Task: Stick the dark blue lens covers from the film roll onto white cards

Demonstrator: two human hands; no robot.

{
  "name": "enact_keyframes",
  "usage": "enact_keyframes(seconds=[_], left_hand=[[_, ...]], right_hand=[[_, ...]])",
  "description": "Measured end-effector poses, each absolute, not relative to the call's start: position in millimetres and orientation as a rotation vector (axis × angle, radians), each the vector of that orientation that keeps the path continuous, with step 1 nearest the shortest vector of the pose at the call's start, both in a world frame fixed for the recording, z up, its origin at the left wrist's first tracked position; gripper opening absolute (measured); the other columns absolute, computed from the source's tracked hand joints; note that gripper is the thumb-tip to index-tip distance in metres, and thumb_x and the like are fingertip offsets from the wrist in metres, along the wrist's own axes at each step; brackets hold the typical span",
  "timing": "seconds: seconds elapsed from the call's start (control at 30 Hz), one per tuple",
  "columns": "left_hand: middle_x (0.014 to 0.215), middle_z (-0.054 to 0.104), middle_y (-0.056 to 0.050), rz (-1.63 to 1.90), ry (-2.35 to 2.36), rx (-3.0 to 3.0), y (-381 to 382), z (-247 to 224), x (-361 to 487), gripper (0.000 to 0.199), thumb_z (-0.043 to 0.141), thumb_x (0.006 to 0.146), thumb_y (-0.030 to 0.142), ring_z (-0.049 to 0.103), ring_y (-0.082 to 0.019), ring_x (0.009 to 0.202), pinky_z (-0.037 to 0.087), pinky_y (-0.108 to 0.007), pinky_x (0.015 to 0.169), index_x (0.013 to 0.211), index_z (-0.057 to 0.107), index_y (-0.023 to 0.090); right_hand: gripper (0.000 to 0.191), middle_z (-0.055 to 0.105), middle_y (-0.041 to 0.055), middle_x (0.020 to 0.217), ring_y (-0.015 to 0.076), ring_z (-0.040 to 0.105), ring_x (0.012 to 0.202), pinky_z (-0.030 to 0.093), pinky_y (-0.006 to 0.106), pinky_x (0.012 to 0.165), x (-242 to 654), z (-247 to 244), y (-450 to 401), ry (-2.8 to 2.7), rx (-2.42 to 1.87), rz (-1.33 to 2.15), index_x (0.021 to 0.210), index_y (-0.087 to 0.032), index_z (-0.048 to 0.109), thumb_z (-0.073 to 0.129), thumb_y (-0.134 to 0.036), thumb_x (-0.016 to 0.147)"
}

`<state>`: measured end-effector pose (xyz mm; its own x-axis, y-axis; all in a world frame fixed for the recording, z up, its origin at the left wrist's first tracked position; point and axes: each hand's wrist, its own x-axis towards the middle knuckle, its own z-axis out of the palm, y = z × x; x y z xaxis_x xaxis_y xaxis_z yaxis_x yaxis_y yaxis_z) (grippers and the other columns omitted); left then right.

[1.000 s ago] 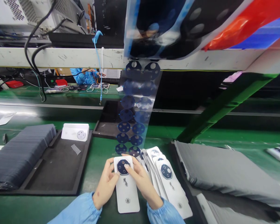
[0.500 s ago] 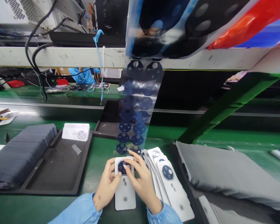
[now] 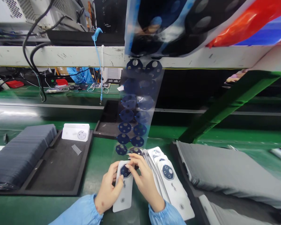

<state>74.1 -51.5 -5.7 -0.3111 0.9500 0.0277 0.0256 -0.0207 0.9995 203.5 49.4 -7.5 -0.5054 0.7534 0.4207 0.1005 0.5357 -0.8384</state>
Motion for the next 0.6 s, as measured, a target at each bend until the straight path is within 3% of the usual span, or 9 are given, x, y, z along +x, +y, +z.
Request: enact_keyframes(seconds=[0.2,0.4,0.6], left_hand=[[0.117,0.07,-0.011,1.415,1.513,1.058,-52.2,-5.6,75.3,0.032,0.053,0.093,0.033,0.071,-0.021,0.084,0.055,-0.027,0.068,0.123,0.051,0.021],[0.116,0.07,-0.012,1.476,1.5,1.001,-53.3,-7.4,77.2,0.036,0.058,0.091,0.037,0.071,-0.025,0.092,0.056,-0.028,0.068,0.123,0.052,0.021],[0.116,0.07,-0.012,1.471,1.479,1.0,-51.6,-5.0,75.9,0.036,0.058,0.091,0.037,0.071,-0.025,0.093,0.057,-0.029,0.07,0.123,0.052,0.022]], right_hand=[[0.009,0.062,0.0096,0.111,0.0257,0.06,0.106,0.052,0.043,0.085,205.9,-9.4,51.4,-2.057,-0.626,0.79,0.094,-0.025,0.058,0.05,-0.02,0.094],[0.014,0.065,0.0096,0.11,0.0261,0.062,0.105,0.053,0.047,0.087,207.0,-10.1,47.4,-2.055,-0.575,0.56,0.096,-0.026,0.06,0.051,-0.015,0.093],[0.009,0.063,0.0091,0.114,0.0263,0.06,0.109,0.05,0.047,0.091,204.6,-10.9,42.5,-1.939,-0.608,0.784,0.095,-0.026,0.057,0.056,-0.018,0.091]])
